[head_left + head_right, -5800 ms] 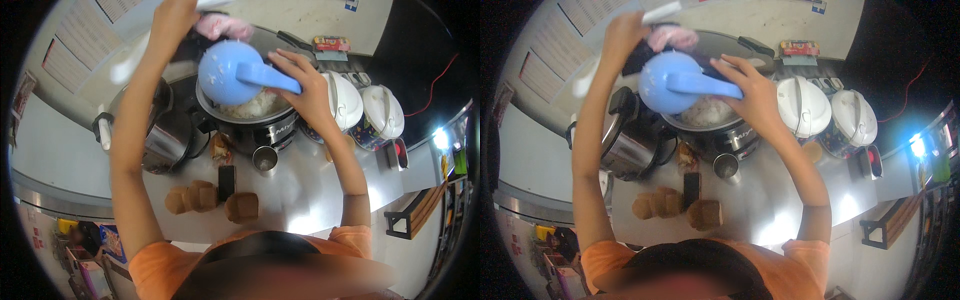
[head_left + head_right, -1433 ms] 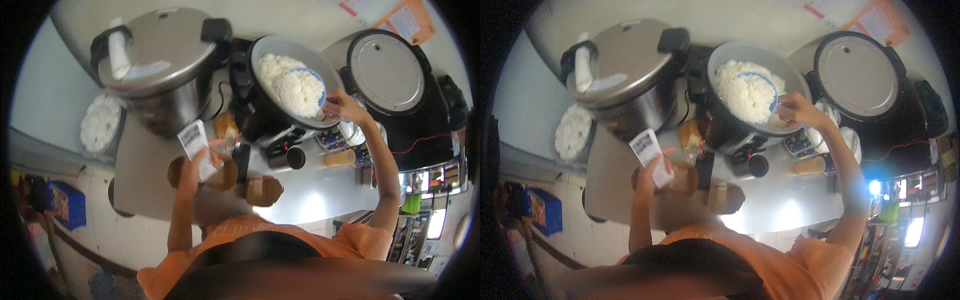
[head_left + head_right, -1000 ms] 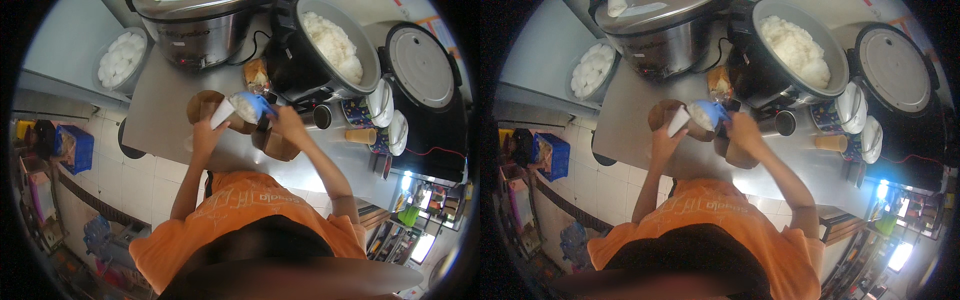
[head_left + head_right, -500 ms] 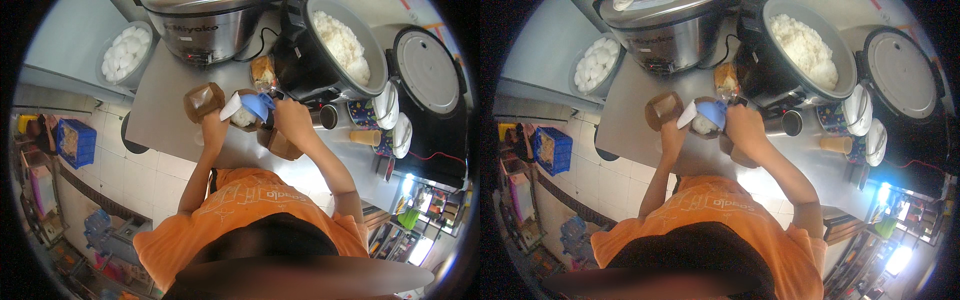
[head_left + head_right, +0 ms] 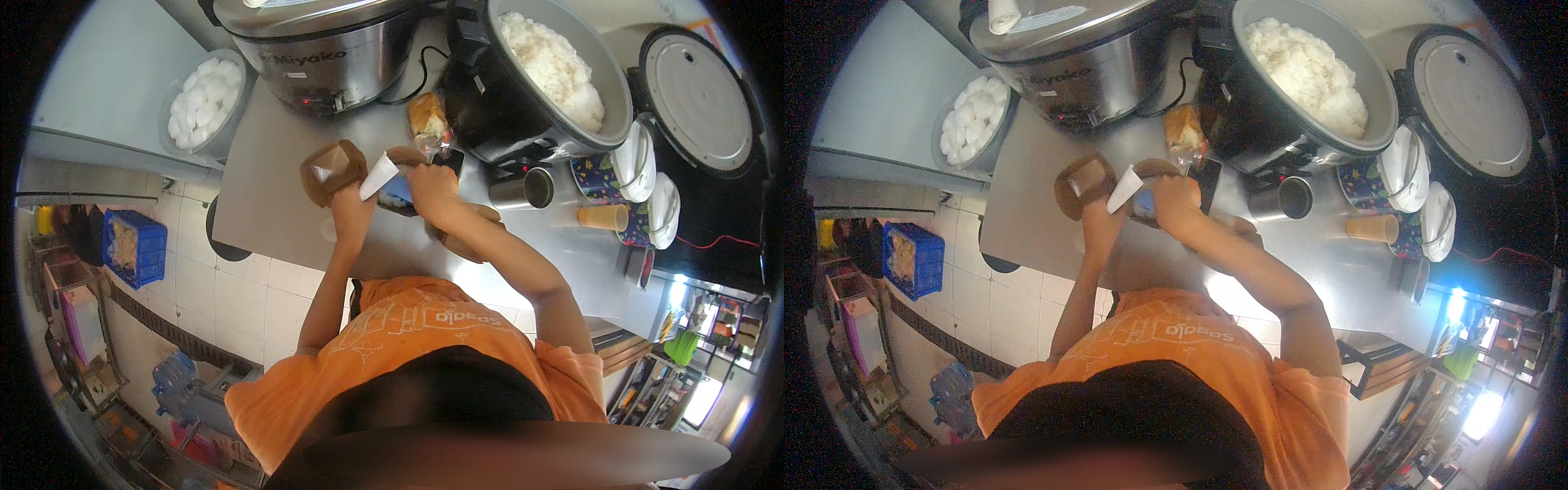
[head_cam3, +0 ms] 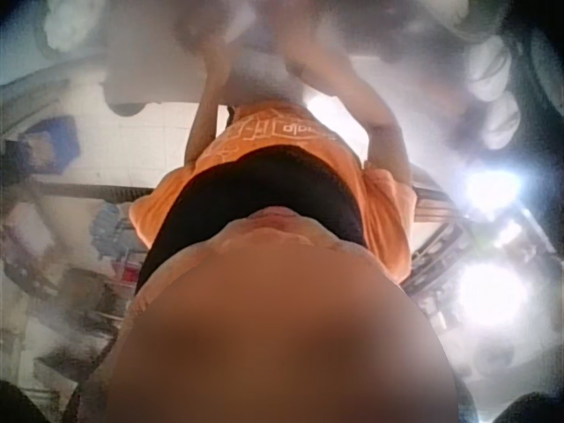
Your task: The person scoops rice from a rice cooker into three paper food boxes, then adds fried chicken and scrambled eggs from a display case and a tray. They place a small plastic bag of greens into each box, close the boxes, and attach printed receipts to the outside.
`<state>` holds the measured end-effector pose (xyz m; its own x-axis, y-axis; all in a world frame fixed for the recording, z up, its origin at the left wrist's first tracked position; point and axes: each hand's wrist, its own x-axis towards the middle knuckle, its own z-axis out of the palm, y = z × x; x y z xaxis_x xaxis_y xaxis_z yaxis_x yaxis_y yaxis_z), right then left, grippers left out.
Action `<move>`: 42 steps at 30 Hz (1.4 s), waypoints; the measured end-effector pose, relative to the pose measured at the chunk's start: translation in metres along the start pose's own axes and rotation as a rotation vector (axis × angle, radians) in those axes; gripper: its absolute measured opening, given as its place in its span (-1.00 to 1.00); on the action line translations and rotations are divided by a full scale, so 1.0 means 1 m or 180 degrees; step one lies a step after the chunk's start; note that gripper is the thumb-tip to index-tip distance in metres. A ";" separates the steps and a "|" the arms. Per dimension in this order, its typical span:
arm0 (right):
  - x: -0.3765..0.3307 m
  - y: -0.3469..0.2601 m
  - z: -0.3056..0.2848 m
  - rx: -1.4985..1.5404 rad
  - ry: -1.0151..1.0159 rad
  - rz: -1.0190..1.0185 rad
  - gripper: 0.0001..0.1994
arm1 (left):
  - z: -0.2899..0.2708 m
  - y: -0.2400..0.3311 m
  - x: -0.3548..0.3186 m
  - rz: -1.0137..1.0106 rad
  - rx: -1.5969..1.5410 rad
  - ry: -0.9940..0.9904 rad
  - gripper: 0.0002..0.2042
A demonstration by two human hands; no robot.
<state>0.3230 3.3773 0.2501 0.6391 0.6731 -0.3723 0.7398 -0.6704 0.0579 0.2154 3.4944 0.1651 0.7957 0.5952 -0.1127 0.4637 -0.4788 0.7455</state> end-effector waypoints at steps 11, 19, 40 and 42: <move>-0.006 0.033 -0.020 0.0391 0.0432 0.0315 -0.85 | 0.002 -0.003 -0.001 -0.0122 -0.0235 -0.0078 -0.79; -0.107 0.160 -0.151 0.1803 0.1531 0.0059 -0.70 | -0.029 -0.006 0.004 -0.0017 -0.0831 -0.0159 -0.71; -0.005 0.279 -0.133 0.0194 0.0524 0.0114 -0.73 | -0.082 -0.071 0.042 -0.0440 0.0096 0.1323 -0.57; -0.015 0.283 -0.144 0.0473 0.0620 -0.0162 -0.75 | -0.079 -0.076 0.043 -0.0820 -0.0329 0.0907 -0.55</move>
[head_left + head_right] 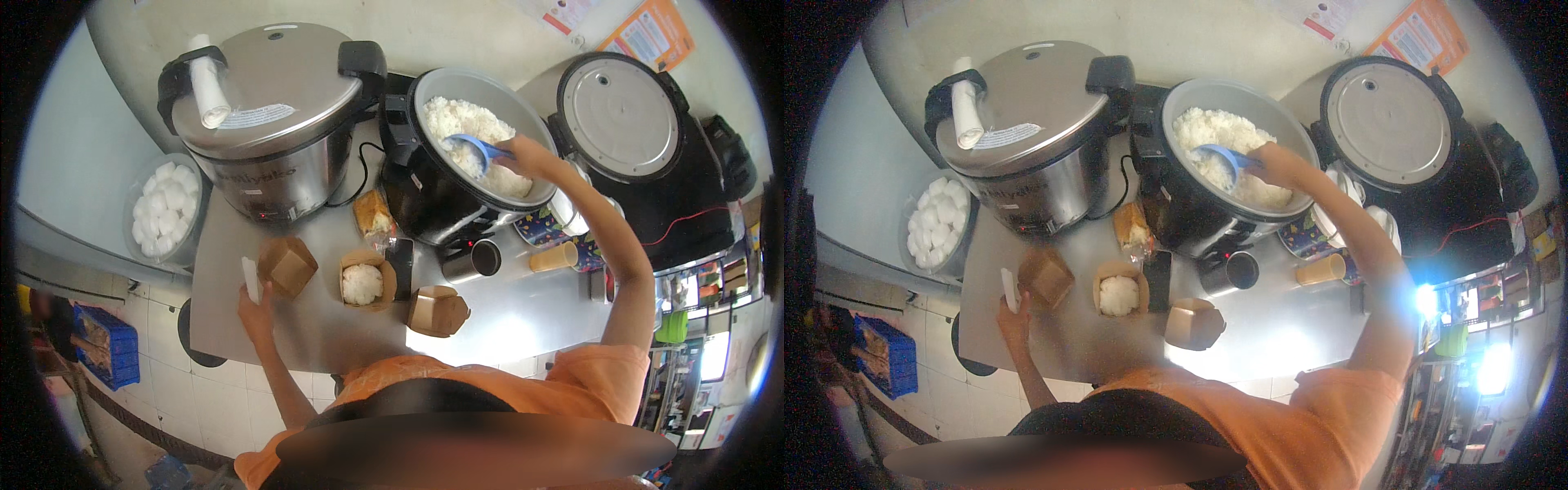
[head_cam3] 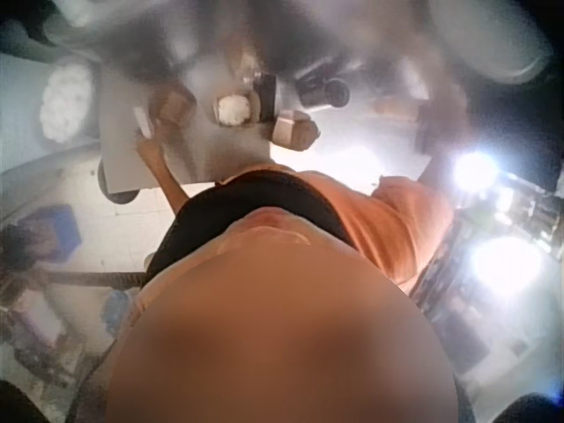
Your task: The person scoops rice from a rice cooker into three paper food boxes, then adds fried chicken and scrambled eggs from a display case and a tray. They place a small plastic bag of greens into each box, close the boxes, and attach printed receipts to the outside.
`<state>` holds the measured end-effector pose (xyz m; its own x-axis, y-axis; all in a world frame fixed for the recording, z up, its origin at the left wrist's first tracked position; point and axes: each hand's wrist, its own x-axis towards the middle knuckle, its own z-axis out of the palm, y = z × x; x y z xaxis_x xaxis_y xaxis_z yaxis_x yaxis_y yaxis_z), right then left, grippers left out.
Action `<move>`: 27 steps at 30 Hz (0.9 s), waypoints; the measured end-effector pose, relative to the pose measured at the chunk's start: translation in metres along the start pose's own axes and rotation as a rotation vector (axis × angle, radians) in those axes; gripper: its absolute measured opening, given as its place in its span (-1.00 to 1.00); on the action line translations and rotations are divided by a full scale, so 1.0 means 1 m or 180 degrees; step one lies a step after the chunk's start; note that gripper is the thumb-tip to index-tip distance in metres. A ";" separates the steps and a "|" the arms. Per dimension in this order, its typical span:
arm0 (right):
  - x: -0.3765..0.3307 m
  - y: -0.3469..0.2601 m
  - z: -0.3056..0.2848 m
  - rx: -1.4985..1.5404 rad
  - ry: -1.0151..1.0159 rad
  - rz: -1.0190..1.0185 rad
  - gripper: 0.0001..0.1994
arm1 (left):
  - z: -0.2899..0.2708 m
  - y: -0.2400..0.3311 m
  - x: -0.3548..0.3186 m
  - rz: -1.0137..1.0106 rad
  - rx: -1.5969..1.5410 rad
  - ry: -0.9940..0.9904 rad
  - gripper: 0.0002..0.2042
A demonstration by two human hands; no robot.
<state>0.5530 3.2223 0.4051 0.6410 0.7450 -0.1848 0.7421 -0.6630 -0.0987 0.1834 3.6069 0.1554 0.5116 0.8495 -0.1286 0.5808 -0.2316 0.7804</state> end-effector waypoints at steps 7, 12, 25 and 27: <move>-0.004 -0.011 0.011 0.0388 -0.0119 0.0002 -0.72 | 0.010 0.003 -0.008 -0.0192 -0.0821 -0.0045 -0.57; -0.003 0.002 0.026 0.0911 -0.0250 0.0281 -0.69 | 0.014 0.003 -0.008 -0.0057 -0.0857 -0.0106 -0.71; -0.032 -0.027 -0.011 0.3163 -0.0319 0.0764 -0.68 | 0.000 0.005 -0.043 0.0264 -0.1135 -0.0013 -0.81; -0.033 -0.050 -0.014 0.3390 -0.0256 0.0588 -0.71 | 0.000 0.007 -0.048 0.0312 -0.0876 -0.0075 -0.77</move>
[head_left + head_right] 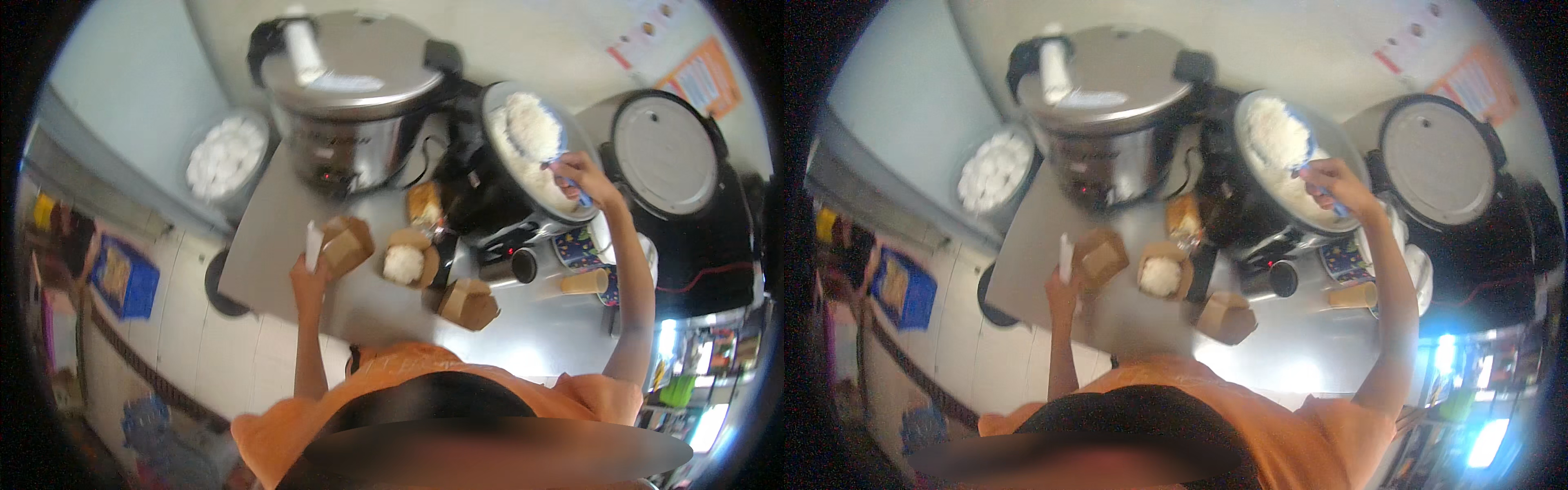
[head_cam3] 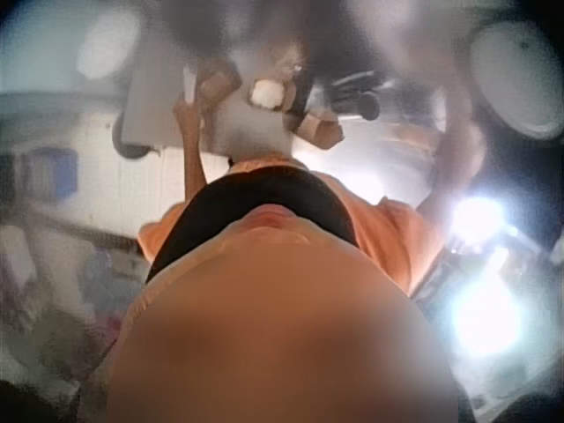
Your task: The person scoops rice from a rice cooker into three paper food boxes, then adds fried chicken and scrambled eggs from a display case and a tray. They place a small plastic bag of greens into each box, close the boxes, and attach printed receipts to the outside.
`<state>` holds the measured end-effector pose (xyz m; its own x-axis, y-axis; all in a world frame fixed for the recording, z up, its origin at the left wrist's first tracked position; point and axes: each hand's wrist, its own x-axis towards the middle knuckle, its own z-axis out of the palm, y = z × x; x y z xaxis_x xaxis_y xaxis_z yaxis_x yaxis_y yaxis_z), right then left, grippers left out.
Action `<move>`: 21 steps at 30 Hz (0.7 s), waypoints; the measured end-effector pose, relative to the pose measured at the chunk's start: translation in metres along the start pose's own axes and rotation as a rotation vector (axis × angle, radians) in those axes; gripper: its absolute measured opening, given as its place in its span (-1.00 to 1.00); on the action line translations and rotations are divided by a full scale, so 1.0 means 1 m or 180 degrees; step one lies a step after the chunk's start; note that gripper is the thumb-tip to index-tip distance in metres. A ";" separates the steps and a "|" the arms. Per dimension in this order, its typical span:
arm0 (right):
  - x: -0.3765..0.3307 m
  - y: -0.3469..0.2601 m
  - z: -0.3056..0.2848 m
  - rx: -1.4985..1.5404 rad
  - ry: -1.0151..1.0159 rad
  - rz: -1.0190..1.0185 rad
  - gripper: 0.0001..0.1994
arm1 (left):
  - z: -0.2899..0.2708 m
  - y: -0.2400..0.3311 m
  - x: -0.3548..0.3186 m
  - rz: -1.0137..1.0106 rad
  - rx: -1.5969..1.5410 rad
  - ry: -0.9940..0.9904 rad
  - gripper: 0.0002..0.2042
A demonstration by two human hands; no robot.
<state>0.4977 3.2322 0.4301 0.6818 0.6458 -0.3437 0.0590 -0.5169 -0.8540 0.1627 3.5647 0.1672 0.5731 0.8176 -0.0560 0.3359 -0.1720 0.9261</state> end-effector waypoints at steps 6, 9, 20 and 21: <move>0.012 -0.003 0.122 0.0158 -0.0658 -0.0107 -0.85 | 0.005 0.003 -0.011 -0.0137 0.0044 -0.0052 -0.80; 0.041 0.022 0.198 0.0066 -0.1005 0.0162 -0.78 | 0.007 0.002 -0.015 -0.0117 -0.0013 -0.0056 -0.82; 0.060 0.069 0.311 -0.2587 -0.0005 -0.1735 -0.58 | 0.004 0.000 -0.018 -0.0250 -0.0100 0.0218 -0.83; 0.059 0.064 0.308 -0.2593 0.0163 -0.1877 -0.59 | 0.004 0.002 -0.019 -0.0272 -0.0095 0.0213 -0.83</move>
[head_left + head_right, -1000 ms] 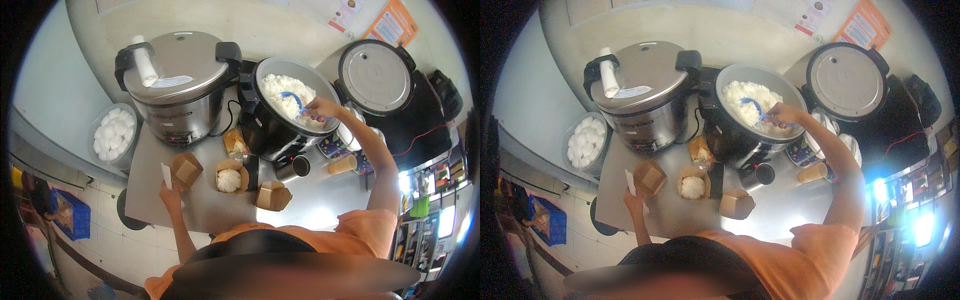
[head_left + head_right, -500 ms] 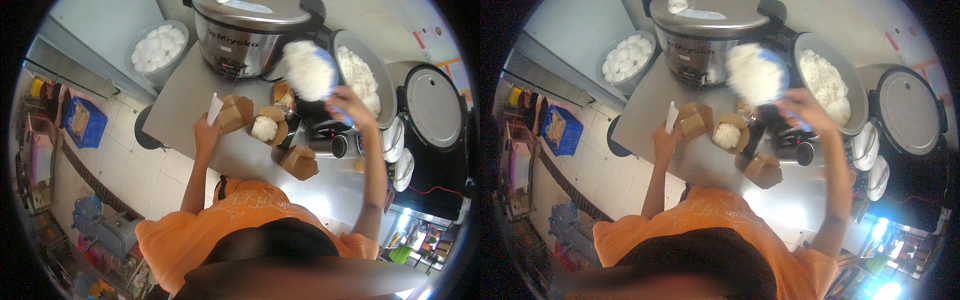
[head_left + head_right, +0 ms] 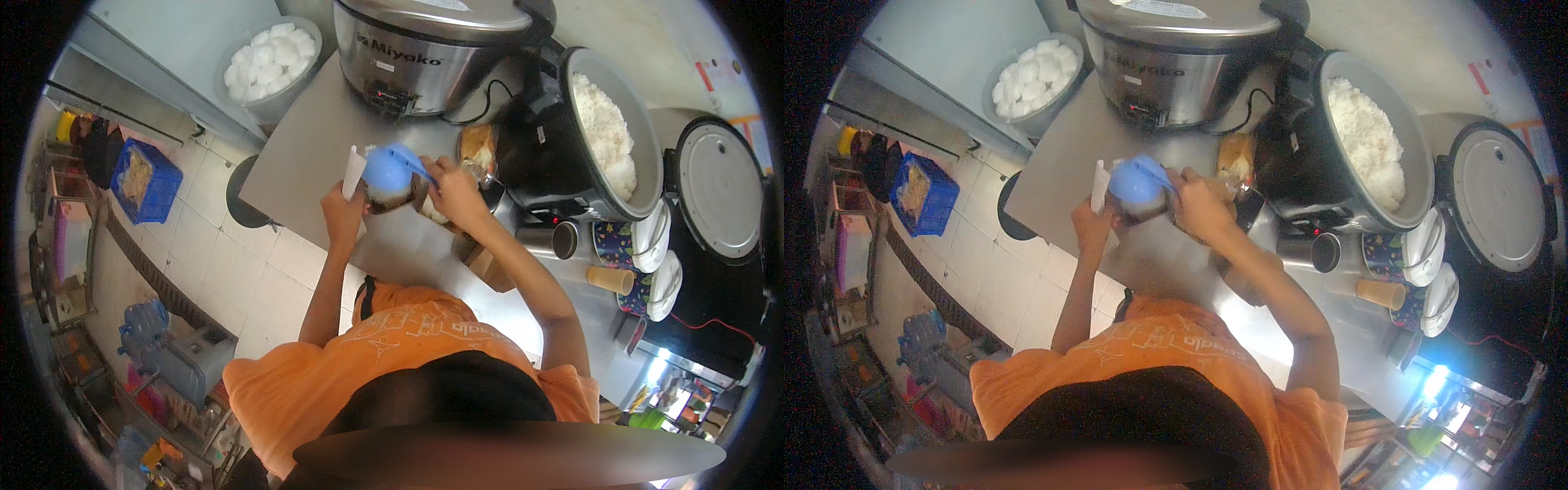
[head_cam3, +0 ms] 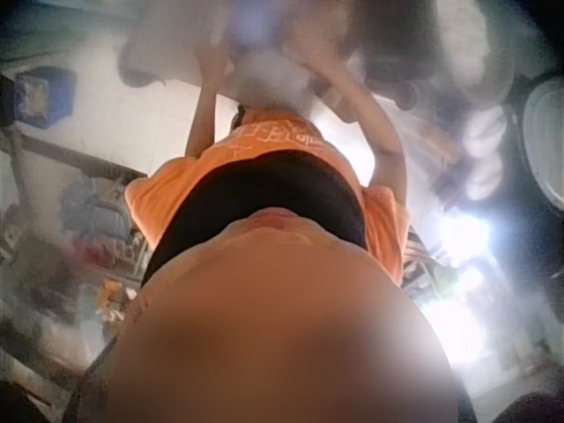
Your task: The person scoops rice from a rice cooker into three paper food boxes, then adds fried chicken and scrambled eggs from a display case and a tray. They place a small plastic bag of greens into each box, close the boxes, and attach printed receipts to the outside.
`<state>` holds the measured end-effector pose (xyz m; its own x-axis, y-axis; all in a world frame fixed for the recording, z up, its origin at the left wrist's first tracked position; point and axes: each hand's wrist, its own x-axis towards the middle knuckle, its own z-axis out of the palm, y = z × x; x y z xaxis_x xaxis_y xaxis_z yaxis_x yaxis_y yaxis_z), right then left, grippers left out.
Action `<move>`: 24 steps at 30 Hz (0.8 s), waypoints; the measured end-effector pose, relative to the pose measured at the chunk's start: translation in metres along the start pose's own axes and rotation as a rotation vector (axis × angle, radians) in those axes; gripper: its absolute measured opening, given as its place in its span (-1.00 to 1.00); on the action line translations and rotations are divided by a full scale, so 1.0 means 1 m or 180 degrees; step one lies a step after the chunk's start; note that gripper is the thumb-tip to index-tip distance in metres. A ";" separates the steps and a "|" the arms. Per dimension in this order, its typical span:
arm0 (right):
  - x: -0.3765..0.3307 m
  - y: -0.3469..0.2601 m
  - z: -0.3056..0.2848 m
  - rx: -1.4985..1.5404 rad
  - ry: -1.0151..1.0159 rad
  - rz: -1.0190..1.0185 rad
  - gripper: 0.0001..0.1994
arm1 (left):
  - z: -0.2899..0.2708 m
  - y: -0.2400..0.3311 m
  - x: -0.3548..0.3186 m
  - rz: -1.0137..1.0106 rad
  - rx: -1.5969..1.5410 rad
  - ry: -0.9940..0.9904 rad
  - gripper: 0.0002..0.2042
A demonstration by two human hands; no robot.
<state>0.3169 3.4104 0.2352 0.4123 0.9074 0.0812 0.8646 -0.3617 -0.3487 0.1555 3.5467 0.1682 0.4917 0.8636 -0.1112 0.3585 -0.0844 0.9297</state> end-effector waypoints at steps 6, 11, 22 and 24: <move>0.020 -0.011 -0.038 -0.0804 -0.0659 0.0464 -0.82 | 0.005 0.010 -0.002 -0.0245 -0.0274 -0.0010 -0.84; 0.041 -0.045 0.011 -0.0960 -0.1047 0.0465 -0.89 | 0.006 0.010 0.002 -0.0255 0.0015 -0.0041 -0.85; 0.028 0.014 -0.053 0.0004 -0.0776 0.0914 -0.78 | 0.004 -0.002 0.006 0.0317 0.0270 0.0140 -0.83; 0.017 0.034 -0.092 0.1532 -0.1258 0.1663 -0.72 | 0.001 -0.005 0.013 0.0109 0.0237 0.0098 -0.83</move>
<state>0.3802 3.3940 0.3106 0.5189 0.6879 -0.5075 0.3334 -0.7095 -0.6208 0.1607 3.5580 0.1622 0.4804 0.8744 -0.0678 0.4003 -0.1498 0.9040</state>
